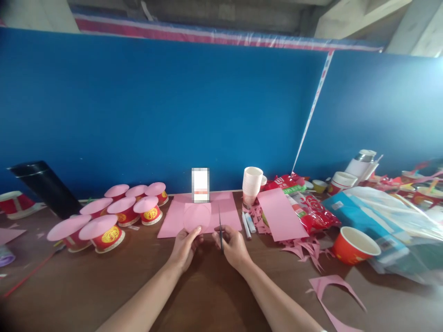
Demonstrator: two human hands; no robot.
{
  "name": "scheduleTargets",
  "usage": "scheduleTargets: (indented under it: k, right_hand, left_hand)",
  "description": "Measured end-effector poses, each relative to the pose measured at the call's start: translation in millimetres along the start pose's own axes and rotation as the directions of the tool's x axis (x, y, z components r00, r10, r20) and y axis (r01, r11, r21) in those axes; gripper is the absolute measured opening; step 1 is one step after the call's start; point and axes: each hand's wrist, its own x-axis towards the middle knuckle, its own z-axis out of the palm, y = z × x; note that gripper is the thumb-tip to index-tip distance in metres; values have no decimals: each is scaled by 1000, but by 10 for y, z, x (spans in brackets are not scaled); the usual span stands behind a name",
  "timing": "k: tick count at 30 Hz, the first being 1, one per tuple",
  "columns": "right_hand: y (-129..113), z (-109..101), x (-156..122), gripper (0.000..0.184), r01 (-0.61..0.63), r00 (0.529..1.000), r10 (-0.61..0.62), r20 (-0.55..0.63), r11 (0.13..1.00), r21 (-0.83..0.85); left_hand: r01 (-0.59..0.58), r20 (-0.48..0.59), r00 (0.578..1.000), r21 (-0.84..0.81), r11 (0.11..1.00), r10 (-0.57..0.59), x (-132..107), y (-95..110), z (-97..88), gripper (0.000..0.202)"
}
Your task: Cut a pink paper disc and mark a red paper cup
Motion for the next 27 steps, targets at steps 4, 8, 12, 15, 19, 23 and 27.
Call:
scheduleTargets:
  k: [4,8,12,15,19,23,27]
  right_hand:
    - [25,-9,8,34,18,1000,-18,3,998,-53]
    - [17,-10,-3,33,35,999,-34,17,996,-85]
    - [-26,14,-29,32,53,998,-48,48,993,-108]
    - [-67,26,-45,29,89,994,-79,70,985,-150]
    - [-103,22,-50,28,120,990,-101,101,973,-196]
    - [-83,16,-41,28,120,989,-101,107,975,-187]
    - [-42,12,-34,29,96,993,-84,78,983,-158]
  left_hand:
    - [3,30,1000,-22,1000,-2,-7,-2,-3,27]
    - [3,38,999,-25,1000,-2,-7,1,4,26]
    - [6,41,999,-26,1000,-5,-11,20,15,29]
    - [10,49,999,-10,1000,-9,-14,33,23,30]
    - [17,62,998,1,1000,-17,-8,25,26,30]
    - [9,66,998,3,1000,-9,0,8,20,28]
    - [12,58,998,-4,1000,-12,2,2,15,28]
